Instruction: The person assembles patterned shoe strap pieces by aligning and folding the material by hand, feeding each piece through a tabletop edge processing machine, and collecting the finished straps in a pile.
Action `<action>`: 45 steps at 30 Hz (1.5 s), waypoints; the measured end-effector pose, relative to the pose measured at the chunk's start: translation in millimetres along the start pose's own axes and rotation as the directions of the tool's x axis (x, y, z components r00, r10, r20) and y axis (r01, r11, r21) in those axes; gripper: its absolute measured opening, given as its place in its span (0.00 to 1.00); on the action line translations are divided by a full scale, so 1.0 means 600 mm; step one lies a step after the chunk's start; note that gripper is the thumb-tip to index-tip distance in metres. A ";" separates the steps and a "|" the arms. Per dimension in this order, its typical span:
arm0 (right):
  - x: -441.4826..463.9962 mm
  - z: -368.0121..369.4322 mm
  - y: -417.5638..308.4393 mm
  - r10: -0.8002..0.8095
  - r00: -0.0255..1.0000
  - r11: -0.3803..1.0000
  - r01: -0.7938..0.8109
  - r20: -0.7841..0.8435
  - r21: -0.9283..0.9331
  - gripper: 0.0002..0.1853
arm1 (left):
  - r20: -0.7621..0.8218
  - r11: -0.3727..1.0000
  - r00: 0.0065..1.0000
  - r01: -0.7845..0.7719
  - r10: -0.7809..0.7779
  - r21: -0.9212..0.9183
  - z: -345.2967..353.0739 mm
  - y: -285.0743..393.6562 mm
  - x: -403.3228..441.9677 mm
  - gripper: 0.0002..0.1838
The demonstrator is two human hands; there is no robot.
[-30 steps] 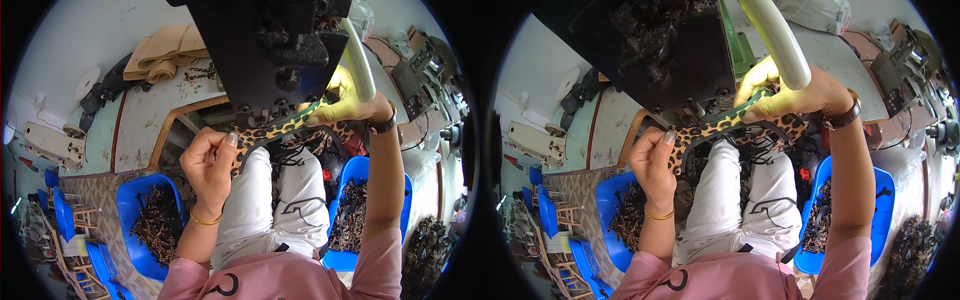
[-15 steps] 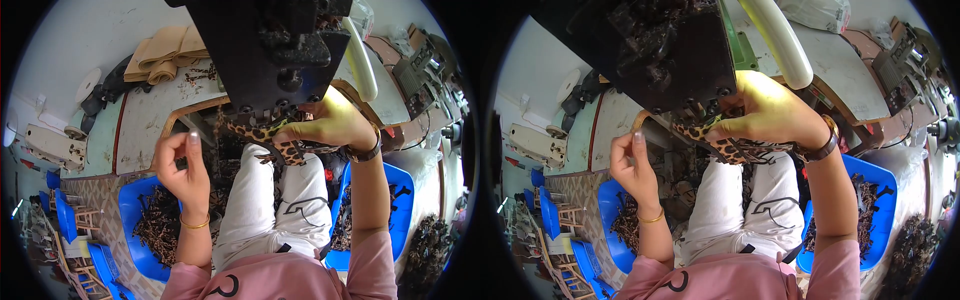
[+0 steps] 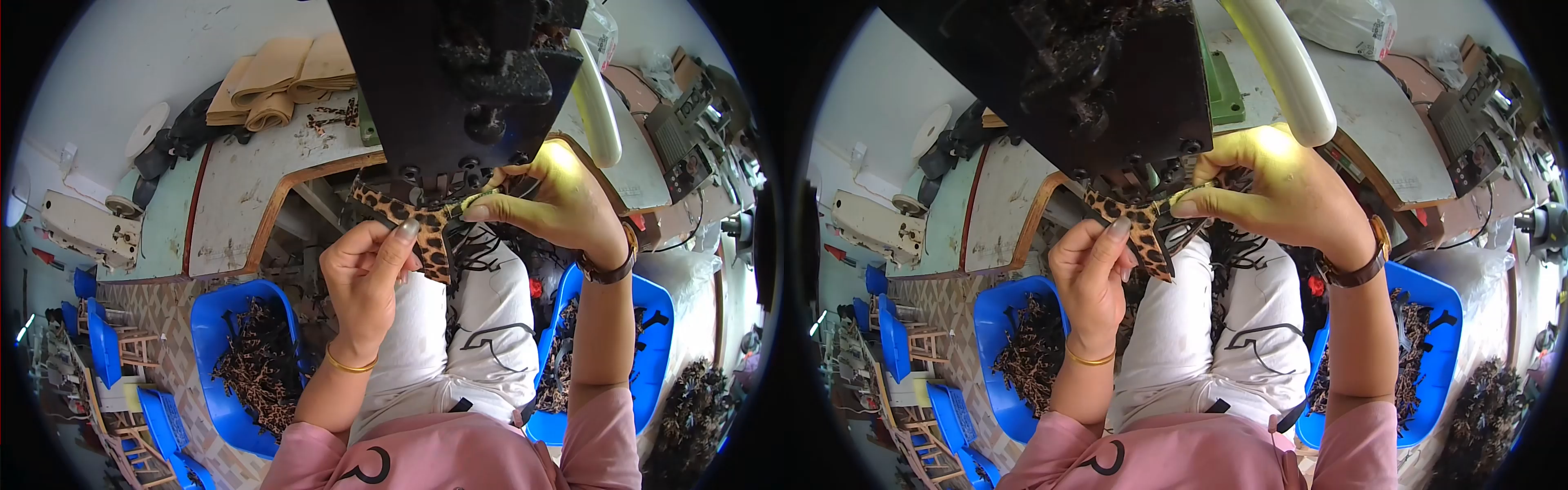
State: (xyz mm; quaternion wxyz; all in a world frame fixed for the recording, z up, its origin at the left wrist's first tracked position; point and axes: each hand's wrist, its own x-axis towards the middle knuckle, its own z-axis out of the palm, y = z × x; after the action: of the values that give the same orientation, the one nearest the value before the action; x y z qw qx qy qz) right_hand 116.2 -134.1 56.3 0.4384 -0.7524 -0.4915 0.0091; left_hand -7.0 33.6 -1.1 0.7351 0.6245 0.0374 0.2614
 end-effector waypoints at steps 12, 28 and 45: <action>-0.048 0.045 -0.055 -0.283 0.954 0.868 0.212 -0.095 -0.450 0.08 | 0.445 0.512 0.846 -0.533 0.295 0.674 -0.028 0.034 0.006 0.13; -0.076 0.049 -0.065 -0.352 0.930 0.753 0.214 -0.106 -0.623 0.12 | 0.446 0.699 0.870 -0.453 0.211 0.553 -0.009 0.041 0.009 0.03; -0.070 0.096 -0.080 -0.262 0.921 0.823 0.056 -0.289 -0.566 0.15 | 0.172 0.965 0.950 0.263 -0.262 0.015 0.019 0.038 0.011 0.07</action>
State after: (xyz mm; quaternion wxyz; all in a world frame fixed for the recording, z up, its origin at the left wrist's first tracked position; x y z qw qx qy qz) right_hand 33.7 -121.7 35.5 0.2855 -0.7906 -0.4482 -0.3043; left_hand -4.8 27.9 24.7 0.7663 0.6312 0.0551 0.1064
